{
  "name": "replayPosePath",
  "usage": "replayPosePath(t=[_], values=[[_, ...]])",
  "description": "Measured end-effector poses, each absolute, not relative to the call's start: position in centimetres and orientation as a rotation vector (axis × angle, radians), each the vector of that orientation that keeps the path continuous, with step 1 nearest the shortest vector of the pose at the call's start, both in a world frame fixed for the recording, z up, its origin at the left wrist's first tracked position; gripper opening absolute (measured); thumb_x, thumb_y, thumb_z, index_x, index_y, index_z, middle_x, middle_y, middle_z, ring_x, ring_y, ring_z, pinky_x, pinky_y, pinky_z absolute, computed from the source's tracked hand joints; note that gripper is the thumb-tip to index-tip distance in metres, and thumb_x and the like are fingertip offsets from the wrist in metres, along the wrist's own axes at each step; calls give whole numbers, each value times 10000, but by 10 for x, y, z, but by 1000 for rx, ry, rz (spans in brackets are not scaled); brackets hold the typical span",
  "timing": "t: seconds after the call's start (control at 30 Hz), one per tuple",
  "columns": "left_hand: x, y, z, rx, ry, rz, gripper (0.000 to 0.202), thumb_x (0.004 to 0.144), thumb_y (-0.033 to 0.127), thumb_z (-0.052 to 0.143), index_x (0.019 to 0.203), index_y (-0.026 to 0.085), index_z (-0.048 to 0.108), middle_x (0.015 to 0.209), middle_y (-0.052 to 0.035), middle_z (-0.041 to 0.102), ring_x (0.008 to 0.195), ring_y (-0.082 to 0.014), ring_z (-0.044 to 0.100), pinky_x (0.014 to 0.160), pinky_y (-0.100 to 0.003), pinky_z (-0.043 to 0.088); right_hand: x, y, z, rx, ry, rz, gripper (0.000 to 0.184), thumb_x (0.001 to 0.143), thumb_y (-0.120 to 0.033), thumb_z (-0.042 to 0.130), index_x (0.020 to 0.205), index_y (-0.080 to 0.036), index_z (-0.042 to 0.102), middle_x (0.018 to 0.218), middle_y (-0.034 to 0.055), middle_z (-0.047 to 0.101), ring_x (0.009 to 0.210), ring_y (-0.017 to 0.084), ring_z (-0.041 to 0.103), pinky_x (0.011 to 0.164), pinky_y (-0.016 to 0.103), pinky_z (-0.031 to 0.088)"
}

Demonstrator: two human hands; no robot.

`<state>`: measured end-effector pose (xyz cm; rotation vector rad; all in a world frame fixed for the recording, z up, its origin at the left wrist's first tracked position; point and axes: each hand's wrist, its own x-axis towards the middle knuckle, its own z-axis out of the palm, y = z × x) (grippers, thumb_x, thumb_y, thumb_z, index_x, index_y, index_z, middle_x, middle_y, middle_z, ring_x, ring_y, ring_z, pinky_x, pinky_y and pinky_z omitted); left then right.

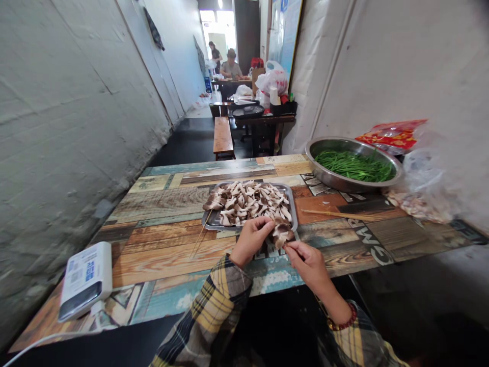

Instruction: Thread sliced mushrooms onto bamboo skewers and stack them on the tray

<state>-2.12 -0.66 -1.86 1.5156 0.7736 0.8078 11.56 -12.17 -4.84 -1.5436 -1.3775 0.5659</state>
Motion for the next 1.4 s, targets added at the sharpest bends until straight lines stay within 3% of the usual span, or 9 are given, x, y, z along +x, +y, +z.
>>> replayPosePath(t=[0.2, 0.5, 0.7, 0.87, 1.0, 1.13, 1.27, 1.4], values=[[-21, -6, -21, 1516, 759, 811, 372, 794, 497, 581, 708, 142, 652, 624, 0, 553, 592, -105, 468, 554, -205, 377, 116, -122, -48, -1550, -1396, 524, 295, 908, -343, 474, 859, -151, 691, 518, -15, 552, 472, 122, 521, 473, 206, 396], [-20, -10, -14, 1549, 747, 767, 335, 786, 420, 593, 605, 139, 611, 574, 5, 563, 550, -99, 475, 537, -203, 379, 116, -124, -49, -1564, -1420, 407, 285, 895, -317, 473, 878, -151, 704, 501, -5, 577, 451, 135, 545, 478, 221, 420], [-27, 0, -15, 1436, 844, 990, 287, 786, 392, 602, 907, 149, 695, 768, -38, 678, 671, -136, 575, 632, -235, 446, 115, -123, -50, -1556, -1326, 453, 262, 880, -321, 492, 830, -159, 692, 500, -11, 560, 462, 126, 521, 450, 208, 399], [-38, 13, -21, 1628, 1067, 1219, 172, 800, 293, 576, 858, 172, 683, 776, -36, 670, 725, -161, 587, 684, -264, 444, 118, -125, -55, -1534, -1172, 518, 264, 891, -342, 496, 839, -151, 670, 485, -44, 476, 441, 110, 456, 457, 210, 379], [-40, 11, -23, 2093, 1151, 1072, 117, 815, 214, 554, 782, 183, 661, 811, -55, 645, 803, -188, 578, 753, -298, 416, 119, -126, -57, -1516, -1148, 547, 266, 887, -350, 504, 826, -148, 666, 490, -49, 456, 446, 109, 441, 460, 212, 371], [-31, 1, -20, 2451, 1349, 833, 165, 844, 252, 538, 745, 180, 650, 819, -89, 596, 851, -229, 550, 760, -331, 393, 118, -125, -54, -1506, -1156, 555, 276, 888, -351, 501, 812, -147, 669, 476, -50, 451, 430, 107, 438, 455, 213, 365], [-20, -4, -19, 2580, 1552, 701, 199, 842, 307, 550, 745, 169, 657, 859, -118, 584, 874, -252, 541, 755, -347, 381, 117, -125, -51, -1492, -1182, 515, 273, 889, -336, 495, 802, -145, 670, 489, -39, 476, 447, 113, 461, 469, 216, 377], [-18, 1, -23, 2541, 1486, 705, 177, 843, 276, 543, 759, 174, 661, 838, -89, 582, 857, -225, 545, 742, -323, 380, 118, -124, -53, -1484, -1206, 502, 264, 894, -322, 492, 824, -139, 669, 500, -38, 486, 452, 111, 465, 478, 216, 381]])
